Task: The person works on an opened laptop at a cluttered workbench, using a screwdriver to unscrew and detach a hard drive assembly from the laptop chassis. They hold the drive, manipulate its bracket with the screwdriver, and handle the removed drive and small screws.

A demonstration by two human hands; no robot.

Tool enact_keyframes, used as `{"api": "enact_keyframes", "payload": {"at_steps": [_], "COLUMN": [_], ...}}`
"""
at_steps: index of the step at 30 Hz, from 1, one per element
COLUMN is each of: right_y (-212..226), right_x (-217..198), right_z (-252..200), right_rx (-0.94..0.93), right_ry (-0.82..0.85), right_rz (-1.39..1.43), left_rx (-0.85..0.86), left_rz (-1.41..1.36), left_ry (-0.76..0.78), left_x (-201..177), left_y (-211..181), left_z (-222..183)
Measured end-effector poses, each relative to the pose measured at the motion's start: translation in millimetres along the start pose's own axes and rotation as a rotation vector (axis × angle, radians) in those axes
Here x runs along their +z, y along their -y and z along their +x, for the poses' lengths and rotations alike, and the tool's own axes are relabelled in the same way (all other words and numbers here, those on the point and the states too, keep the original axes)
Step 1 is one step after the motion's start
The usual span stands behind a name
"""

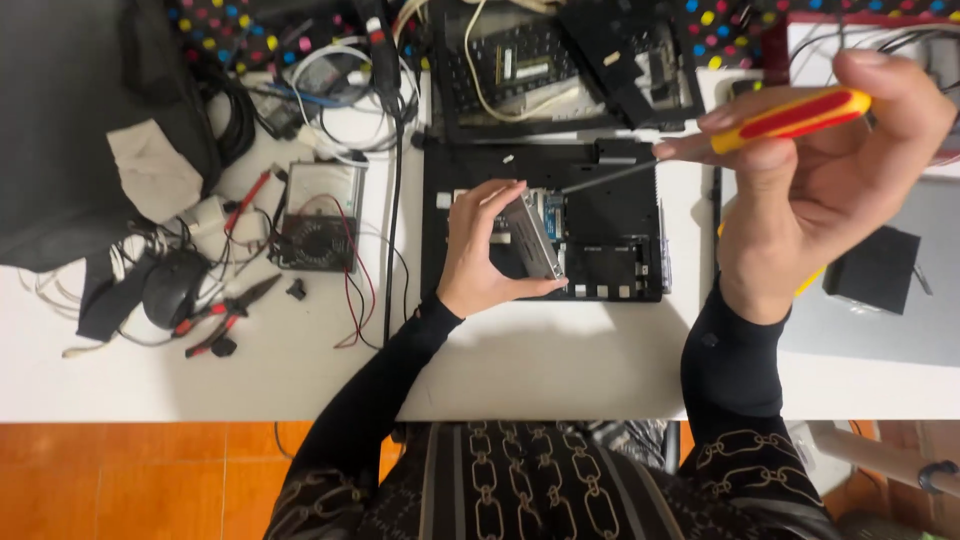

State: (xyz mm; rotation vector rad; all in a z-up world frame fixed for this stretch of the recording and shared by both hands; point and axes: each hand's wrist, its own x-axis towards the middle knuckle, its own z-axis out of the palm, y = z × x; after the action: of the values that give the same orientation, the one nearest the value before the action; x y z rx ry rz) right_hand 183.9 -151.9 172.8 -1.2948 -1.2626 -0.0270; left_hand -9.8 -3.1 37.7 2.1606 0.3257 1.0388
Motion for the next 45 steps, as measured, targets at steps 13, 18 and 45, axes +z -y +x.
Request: {"api": "enact_keyframes", "payload": {"at_steps": [13, 18, 45], "right_y": [-12, -13, -23], "right_x": [17, 17, 27], "right_z": [7, 7, 8], "right_rx": [0.044, 0.075, 0.137], "right_ry": [0.183, 0.177, 0.063], "right_rz": [0.132, 0.167, 0.240], "left_rx": [-0.044, -0.014, -0.014], "left_rz": [-0.103, -0.092, -0.096], "left_ry": [0.071, 0.042, 0.053], "left_x": [3, 8, 9], "left_y": [3, 7, 6], "left_z": [-4, -6, -6]}}
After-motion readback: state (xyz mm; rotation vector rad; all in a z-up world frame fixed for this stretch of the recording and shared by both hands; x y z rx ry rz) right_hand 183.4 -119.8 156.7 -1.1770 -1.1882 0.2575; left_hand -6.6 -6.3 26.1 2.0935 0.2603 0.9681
